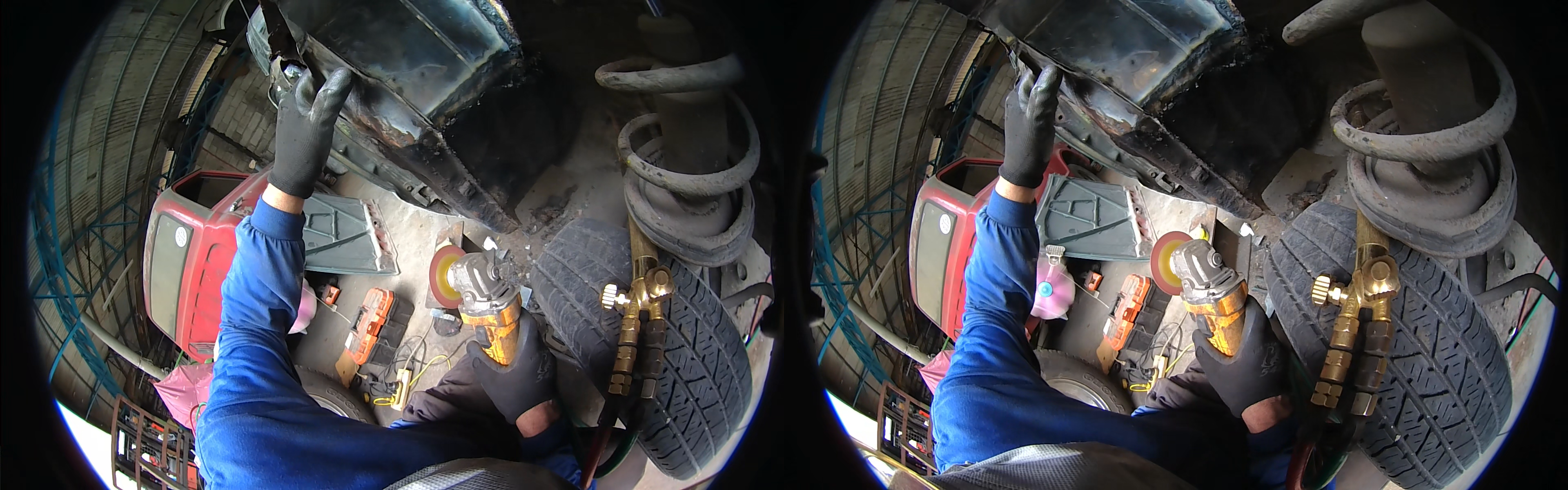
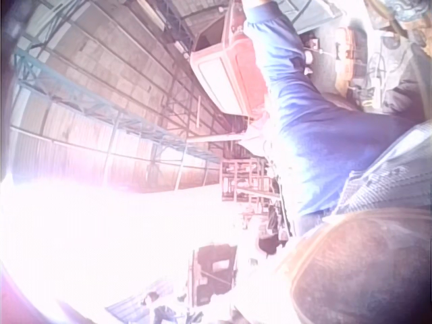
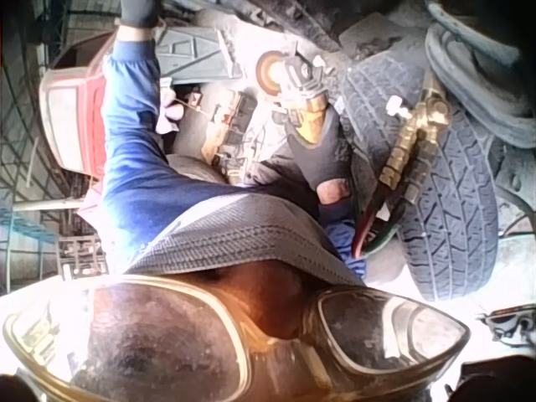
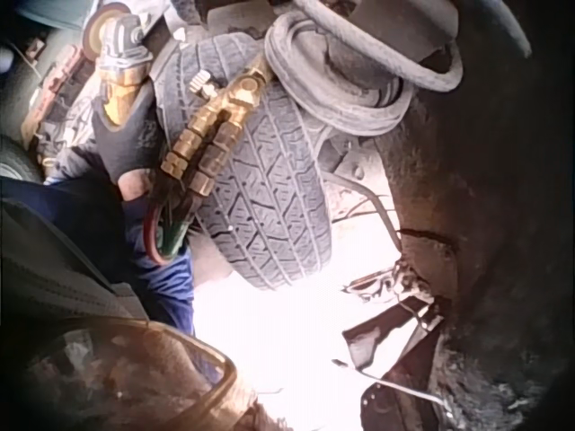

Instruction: The person uses an angle grinder to grind and smooth a section of a car's body panel near the wheel well. They repeatedly grind the metal surface, pause to inspect the area, and remove loose debris by hand.

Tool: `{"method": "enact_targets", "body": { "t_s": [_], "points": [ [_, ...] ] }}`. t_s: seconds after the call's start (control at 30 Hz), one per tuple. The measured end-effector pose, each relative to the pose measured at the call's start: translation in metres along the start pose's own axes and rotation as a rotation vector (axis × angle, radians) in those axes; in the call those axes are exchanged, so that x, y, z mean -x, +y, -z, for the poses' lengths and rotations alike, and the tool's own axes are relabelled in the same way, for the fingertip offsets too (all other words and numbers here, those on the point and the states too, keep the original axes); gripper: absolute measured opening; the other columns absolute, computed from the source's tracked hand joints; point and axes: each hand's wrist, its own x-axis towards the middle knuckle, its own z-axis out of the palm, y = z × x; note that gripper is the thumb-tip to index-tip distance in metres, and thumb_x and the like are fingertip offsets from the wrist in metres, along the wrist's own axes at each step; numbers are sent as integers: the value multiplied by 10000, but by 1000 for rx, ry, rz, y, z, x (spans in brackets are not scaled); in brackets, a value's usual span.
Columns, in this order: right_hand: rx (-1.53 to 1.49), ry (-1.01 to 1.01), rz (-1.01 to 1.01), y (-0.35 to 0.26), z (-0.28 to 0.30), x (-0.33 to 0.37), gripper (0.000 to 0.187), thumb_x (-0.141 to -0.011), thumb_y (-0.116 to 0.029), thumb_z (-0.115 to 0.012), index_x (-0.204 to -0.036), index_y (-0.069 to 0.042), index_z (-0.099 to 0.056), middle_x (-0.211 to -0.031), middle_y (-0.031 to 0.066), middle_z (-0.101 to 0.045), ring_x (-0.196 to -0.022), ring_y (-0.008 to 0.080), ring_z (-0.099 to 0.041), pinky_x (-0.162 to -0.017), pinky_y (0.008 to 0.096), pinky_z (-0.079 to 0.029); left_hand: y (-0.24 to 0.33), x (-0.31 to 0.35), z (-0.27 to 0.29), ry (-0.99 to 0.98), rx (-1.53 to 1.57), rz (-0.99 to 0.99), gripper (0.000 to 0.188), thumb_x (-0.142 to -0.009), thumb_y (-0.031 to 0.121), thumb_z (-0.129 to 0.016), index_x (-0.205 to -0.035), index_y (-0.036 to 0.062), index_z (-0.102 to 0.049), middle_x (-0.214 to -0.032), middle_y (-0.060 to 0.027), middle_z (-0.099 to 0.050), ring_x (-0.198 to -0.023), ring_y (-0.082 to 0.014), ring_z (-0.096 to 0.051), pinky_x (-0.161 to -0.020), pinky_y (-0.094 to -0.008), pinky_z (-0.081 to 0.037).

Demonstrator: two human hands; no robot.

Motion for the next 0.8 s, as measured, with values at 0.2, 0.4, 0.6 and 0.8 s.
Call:
{"method": "enact_targets", "body": {
  "t_s": [0.2, 0.4, 0.6, 0.8],
  "points": [
    [20, 3, -9, -2, 2, 1, 749, -806, -339, -923, -1357, -20, -530, -1188, 256, -687, -1091, 466, -693, -905, 531, -561, 1, -3, -2, -42, 194, 183, 616, -941, -94, -605, -1503, 157, -590, -1152, -203, -670, -949, -370, -685, -795, -432, -563],
    [13, 20, 1, -3, 5, 2, 782, -808, -345, -922, -1386, -10, -515, -1165, 265, -693, -1079, 486, -694, -894, 540, -563, 3, -18, 4, -2, 251, 237, 526, -867, -109, -504, -1372, -8, -617, -732, -144, -580, -650, -294, -580, -623, -414, -492],
    [67, 24, 23, 1, 6, 2, 742, -816, -348, -917, -1352, -17, -524, -1153, 270, -697, -1055, 497, -699, -872, 542, -567, 4, -20, 6, -16, 282, 278, 484, -861, -126, -510, -1315, -10, -628, -774, -117, -585, -672, -271, -549, -650, -380, -486],
    [56, 61, 80, 5, 7, 1, 730, -819, -338, -913, -1346, -24, -516, -1148, 293, -711, -1041, 514, -702, -860, 551, -572, -7, -12, 4, -101, 321, 342, 620, -836, -130, -550, -1438, 13, -595, -1016, -230, -674, -935, -436, -668, -830, -480, -543]
  ]
}}
